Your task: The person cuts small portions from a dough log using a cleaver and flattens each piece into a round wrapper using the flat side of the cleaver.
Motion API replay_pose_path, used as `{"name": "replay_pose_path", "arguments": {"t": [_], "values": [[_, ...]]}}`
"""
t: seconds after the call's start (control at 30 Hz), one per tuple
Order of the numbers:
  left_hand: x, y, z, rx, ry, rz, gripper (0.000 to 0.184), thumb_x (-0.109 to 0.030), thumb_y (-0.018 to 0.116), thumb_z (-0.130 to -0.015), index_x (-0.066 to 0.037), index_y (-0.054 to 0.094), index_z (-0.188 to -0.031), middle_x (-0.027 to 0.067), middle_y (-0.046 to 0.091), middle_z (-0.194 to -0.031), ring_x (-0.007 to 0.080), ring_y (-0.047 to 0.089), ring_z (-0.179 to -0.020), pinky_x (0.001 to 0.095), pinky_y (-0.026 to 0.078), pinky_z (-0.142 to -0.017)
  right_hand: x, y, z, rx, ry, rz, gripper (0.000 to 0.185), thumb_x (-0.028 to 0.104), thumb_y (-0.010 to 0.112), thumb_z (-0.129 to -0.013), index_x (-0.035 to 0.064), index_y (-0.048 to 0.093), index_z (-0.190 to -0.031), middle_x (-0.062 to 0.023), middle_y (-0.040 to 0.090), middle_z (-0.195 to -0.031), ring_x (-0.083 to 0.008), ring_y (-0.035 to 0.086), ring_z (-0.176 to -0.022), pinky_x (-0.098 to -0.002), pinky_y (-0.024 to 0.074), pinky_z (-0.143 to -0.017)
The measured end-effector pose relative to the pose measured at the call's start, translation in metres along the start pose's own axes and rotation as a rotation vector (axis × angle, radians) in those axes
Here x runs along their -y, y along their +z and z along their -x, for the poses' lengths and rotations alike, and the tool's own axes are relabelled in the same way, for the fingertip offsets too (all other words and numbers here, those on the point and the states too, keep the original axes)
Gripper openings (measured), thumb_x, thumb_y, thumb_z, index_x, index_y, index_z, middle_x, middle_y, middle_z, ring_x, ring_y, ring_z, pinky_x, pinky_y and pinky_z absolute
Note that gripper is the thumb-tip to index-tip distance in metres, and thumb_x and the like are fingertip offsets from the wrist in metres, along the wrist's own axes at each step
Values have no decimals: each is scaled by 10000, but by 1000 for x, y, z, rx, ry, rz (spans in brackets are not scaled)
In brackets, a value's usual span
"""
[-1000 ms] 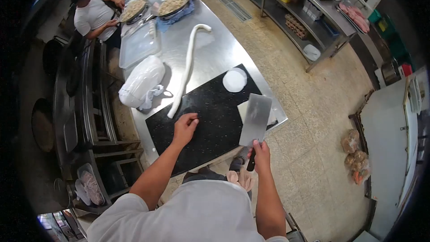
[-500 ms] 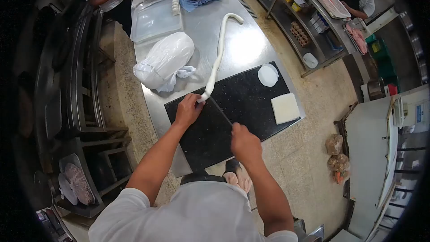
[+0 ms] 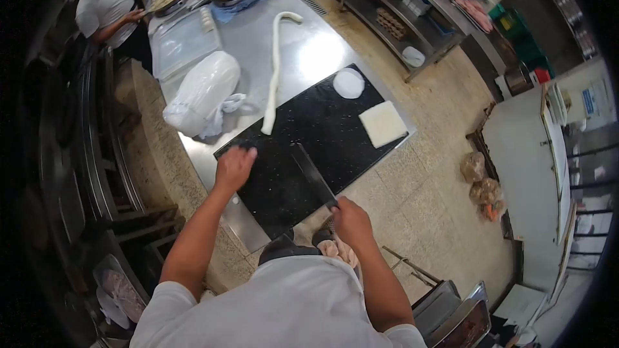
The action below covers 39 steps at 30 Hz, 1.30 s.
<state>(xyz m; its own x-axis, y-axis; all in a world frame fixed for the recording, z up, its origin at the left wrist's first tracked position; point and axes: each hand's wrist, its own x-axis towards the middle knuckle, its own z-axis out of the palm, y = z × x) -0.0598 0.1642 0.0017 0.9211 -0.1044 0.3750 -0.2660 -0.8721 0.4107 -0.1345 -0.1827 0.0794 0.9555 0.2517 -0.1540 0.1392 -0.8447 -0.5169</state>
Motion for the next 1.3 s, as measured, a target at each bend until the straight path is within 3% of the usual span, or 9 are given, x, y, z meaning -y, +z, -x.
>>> {"name": "replay_pose_path", "arguments": {"t": [0.1,0.13,0.23,0.37,0.53,0.73,0.87,1.0,1.3], "values": [[-61,-13,41,202,202,-60,422,-392,678,-944,-77,636,-667,91,593,-675,332,631,-776,510,501,-672,-55,-11,40,-36,256,-292,103,135,640,-970,41,600,-966,-193,683,-811,-363,702,-727,-465,529,-635],[-88,-25,31,680,141,-19,347,-405,693,-916,-76,706,-806,88,673,-895,335,643,-1033,510,522,-868,-63,-23,47,-63,284,-354,105,137,624,-992,35,606,-976,-164,671,-772,-310,681,-681,-422,523,-619],[-118,11,54,515,328,-173,604,-573,499,-1010,-283,482,-1540,118,346,-1650,403,271,-1538,725,170,-1188,-81,-56,47,-193,255,-647,152,166,587,-1035,23,608,-989,-103,641,-726,-203,629,-626,-353,509,-598],[-140,50,16,601,384,-116,688,-674,391,-1010,-314,392,-1597,114,256,-1700,398,178,-1577,694,62,-1226,-106,-58,-17,-536,58,-882,259,247,520,-1087,12,585,-1000,-50,618,-745,-122,589,-628,-299,497,-597],[-151,61,-8,627,321,-120,669,-624,426,-1025,-285,391,-1601,142,257,-1695,398,193,-1571,661,74,-1240,-143,-22,-101,-154,725,-1163,232,273,504,-1075,76,520,-953,-32,542,-692,-133,540,-520,-314,469,-487],[-144,60,-16,537,91,45,687,-603,465,-1022,-243,389,-1603,194,230,-1693,426,211,-1559,640,128,-1239,-114,-9,-21,58,550,-683,267,301,619,-1003,38,588,-965,-107,627,-731,-220,621,-566,-382,493,-541],[-132,65,4,525,592,32,727,-650,486,-981,-250,413,-1584,120,287,-1688,377,223,-1567,654,139,-1236,-86,55,29,389,158,-463,399,355,706,-939,-9,671,-1098,-265,715,-967,-402,711,-936,-481,529,-809],[-123,59,2,675,550,100,698,-628,482,-987,-265,421,-1581,86,321,-1679,350,228,-1570,642,120,-1247,-68,73,7,320,99,-419,359,303,741,-926,-25,683,-1061,-200,718,-816,-277,708,-767,-432,551,-731],[-127,68,-9,638,676,104,677,-627,483,-982,-265,464,-1555,79,320,-1678,355,211,-1575,664,62,-1241,-59,30,7,516,162,-561,592,392,783,-870,-22,634,-1267,-289,717,-1037,-444,694,-1002,-488,529,-864]]}}
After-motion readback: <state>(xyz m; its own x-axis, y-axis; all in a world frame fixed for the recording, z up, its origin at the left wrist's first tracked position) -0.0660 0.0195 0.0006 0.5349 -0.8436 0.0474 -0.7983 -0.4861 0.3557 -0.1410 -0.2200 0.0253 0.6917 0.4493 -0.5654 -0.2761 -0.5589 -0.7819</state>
